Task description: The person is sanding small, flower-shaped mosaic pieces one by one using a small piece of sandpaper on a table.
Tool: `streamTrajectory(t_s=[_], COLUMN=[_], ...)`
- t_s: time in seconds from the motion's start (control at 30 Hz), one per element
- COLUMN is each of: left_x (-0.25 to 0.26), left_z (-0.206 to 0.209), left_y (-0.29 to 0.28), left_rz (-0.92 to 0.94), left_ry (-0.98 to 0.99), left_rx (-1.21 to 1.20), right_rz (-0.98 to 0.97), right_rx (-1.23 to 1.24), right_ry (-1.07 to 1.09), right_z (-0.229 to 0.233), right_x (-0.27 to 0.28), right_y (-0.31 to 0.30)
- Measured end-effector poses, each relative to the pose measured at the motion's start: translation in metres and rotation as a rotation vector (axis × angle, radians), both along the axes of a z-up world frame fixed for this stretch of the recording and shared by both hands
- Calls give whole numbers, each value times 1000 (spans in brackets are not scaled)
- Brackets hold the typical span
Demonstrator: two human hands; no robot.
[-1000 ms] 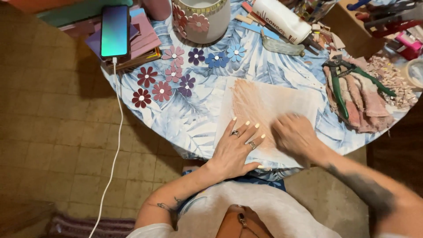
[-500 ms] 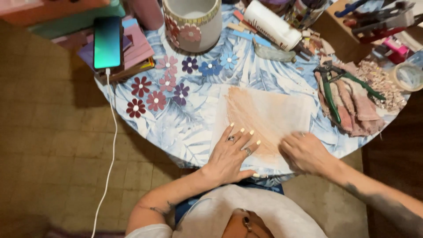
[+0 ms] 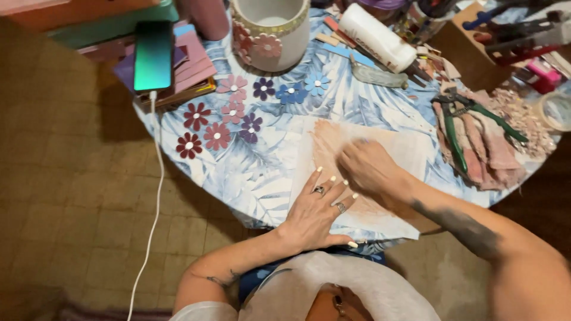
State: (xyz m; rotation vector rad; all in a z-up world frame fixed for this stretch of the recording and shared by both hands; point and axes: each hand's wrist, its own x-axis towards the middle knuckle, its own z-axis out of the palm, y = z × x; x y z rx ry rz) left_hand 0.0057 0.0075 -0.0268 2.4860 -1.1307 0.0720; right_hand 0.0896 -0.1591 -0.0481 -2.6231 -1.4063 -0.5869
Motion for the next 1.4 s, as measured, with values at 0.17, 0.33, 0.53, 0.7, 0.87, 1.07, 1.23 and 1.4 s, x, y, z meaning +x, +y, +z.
streamTrajectory(t_s=[0.17,0.33,0.53,0.7,0.87,1.07,1.23,1.4], left_x=[1,0,-3,-3,-1,-3,-5,-3], left_z=[-3,-3,-3,-4,-3,-8,-11,-9], left_y=[2,3,1,0,-1,-1,-4,-5], left_rz=[-37,-36,-14,-7,-21,-17,2,17], left_ry=[-32,-33,-26,-46,-40,-37,-39,-37], left_rx=[-44,-27,12,-6,-19,-12,-15,-40], right_rz=[-92,-167,-87,-14,-126,-72,15,130], right_rx=[-124,-109,47,-140,-168,47,52,-152], right_ry=[49,56,-95,45,69,31,-159,219], right_z=[4,-2,-20,-5,-6,-1,-10,22], right_x=[-75,-40,34,-40,-76,25,33,-54], right_y=[-75,-42,15,-54,-87,9,8,-78])
